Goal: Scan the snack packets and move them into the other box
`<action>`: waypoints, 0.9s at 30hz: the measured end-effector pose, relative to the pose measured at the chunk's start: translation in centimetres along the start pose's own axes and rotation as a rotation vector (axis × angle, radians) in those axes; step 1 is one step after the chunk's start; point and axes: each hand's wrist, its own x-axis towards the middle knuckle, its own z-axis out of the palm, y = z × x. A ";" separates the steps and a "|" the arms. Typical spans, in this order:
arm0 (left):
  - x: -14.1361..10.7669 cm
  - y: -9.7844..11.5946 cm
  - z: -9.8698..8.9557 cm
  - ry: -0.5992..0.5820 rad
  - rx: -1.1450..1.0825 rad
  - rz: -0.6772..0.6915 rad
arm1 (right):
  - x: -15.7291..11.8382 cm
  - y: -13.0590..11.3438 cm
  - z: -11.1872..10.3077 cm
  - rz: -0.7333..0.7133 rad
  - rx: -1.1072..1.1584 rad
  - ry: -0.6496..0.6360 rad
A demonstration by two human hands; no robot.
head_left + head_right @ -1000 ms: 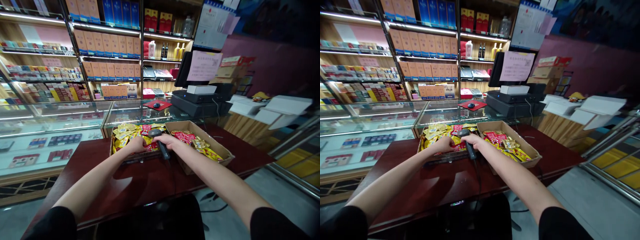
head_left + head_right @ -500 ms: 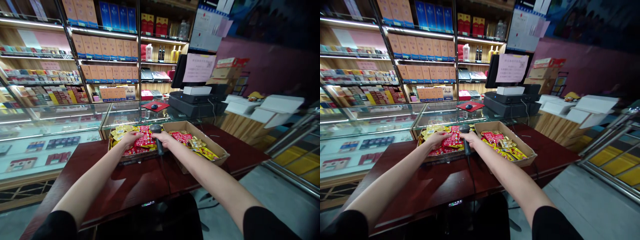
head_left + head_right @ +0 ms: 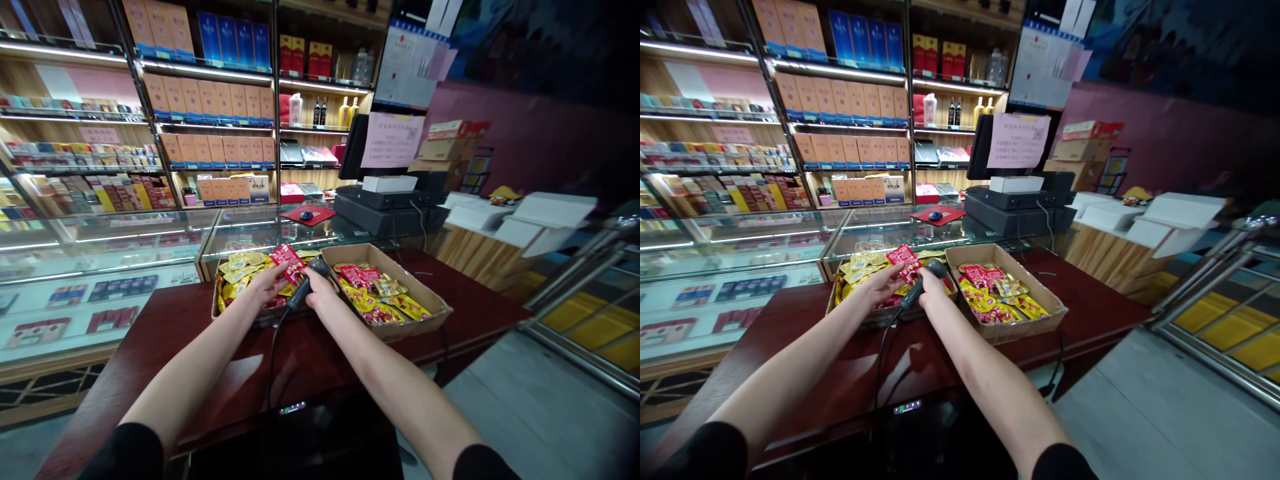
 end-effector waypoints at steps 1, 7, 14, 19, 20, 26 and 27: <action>0.1 0.3 -0.2 0.001 0.043 -0.002 | -0.4 0.2 -0.1 0.007 0.035 0.000; 1.3 2.8 -2.0 -0.021 0.335 0.091 | -3.4 0.2 -2.1 0.011 0.009 -0.153; 2.9 1.9 -3.9 0.000 0.446 0.135 | -8.0 2.4 -4.2 -0.086 -0.452 -0.478; 3.3 1.4 -4.4 -0.054 0.457 0.127 | -9.6 4.8 -4.8 -0.184 -0.593 -0.418; 3.3 1.4 -4.5 -0.053 0.456 0.123 | -9.8 5.1 -4.8 -0.196 -0.618 -0.405; 3.2 1.7 -4.3 -0.065 0.456 0.118 | -10.2 5.6 -4.6 -0.236 -0.642 -0.401; 3.1 1.8 -4.3 -0.064 0.463 0.116 | -10.2 5.6 -4.6 -0.241 -0.641 -0.405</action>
